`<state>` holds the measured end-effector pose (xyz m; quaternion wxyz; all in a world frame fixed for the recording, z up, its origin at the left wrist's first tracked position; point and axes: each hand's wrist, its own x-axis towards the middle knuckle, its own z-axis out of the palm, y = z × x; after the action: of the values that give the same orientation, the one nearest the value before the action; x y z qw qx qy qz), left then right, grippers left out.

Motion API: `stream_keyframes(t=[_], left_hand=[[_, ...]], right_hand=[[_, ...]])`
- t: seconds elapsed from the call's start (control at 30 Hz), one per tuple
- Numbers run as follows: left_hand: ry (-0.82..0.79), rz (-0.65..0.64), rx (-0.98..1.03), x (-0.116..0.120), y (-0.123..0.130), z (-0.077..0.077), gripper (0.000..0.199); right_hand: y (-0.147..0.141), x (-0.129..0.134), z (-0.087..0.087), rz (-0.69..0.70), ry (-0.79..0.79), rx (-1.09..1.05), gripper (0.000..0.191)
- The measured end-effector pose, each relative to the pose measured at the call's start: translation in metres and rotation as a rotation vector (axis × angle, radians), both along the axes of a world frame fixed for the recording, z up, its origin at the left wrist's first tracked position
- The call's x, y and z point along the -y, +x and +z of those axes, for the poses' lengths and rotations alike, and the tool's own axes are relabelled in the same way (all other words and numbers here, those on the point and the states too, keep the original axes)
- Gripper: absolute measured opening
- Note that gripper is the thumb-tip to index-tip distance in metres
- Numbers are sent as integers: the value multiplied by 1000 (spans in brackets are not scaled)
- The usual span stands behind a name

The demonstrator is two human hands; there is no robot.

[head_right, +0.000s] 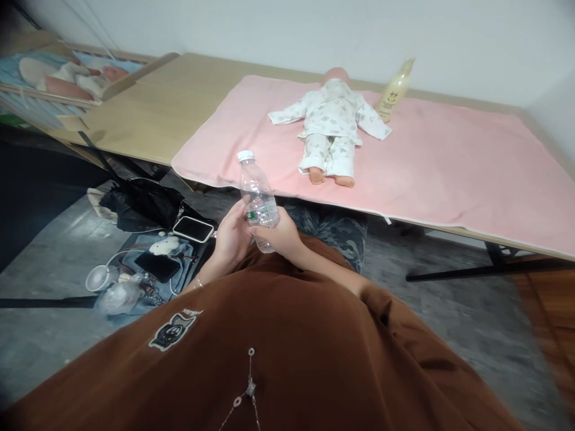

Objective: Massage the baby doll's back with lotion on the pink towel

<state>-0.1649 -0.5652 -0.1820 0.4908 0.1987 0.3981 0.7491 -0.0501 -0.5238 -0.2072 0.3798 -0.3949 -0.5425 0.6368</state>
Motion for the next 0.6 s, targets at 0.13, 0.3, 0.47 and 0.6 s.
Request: stream_keyframes(t=[0.13, 0.3, 0.47, 0.6], left_hand=[[-6, 4, 12, 0, 0, -1, 30], [-17, 11, 34, 1, 1, -3, 28], [-30, -20, 70, 2, 2, -9, 29], [-29, -53, 78, 3, 5, -10, 30]], right_hand=[[0, 0, -2, 14, 4, -7, 56], [0, -1, -4, 2, 23, 19, 59], [1, -2, -4, -12, 38, -3, 61], [0, -3, -5, -27, 55, 19, 57]])
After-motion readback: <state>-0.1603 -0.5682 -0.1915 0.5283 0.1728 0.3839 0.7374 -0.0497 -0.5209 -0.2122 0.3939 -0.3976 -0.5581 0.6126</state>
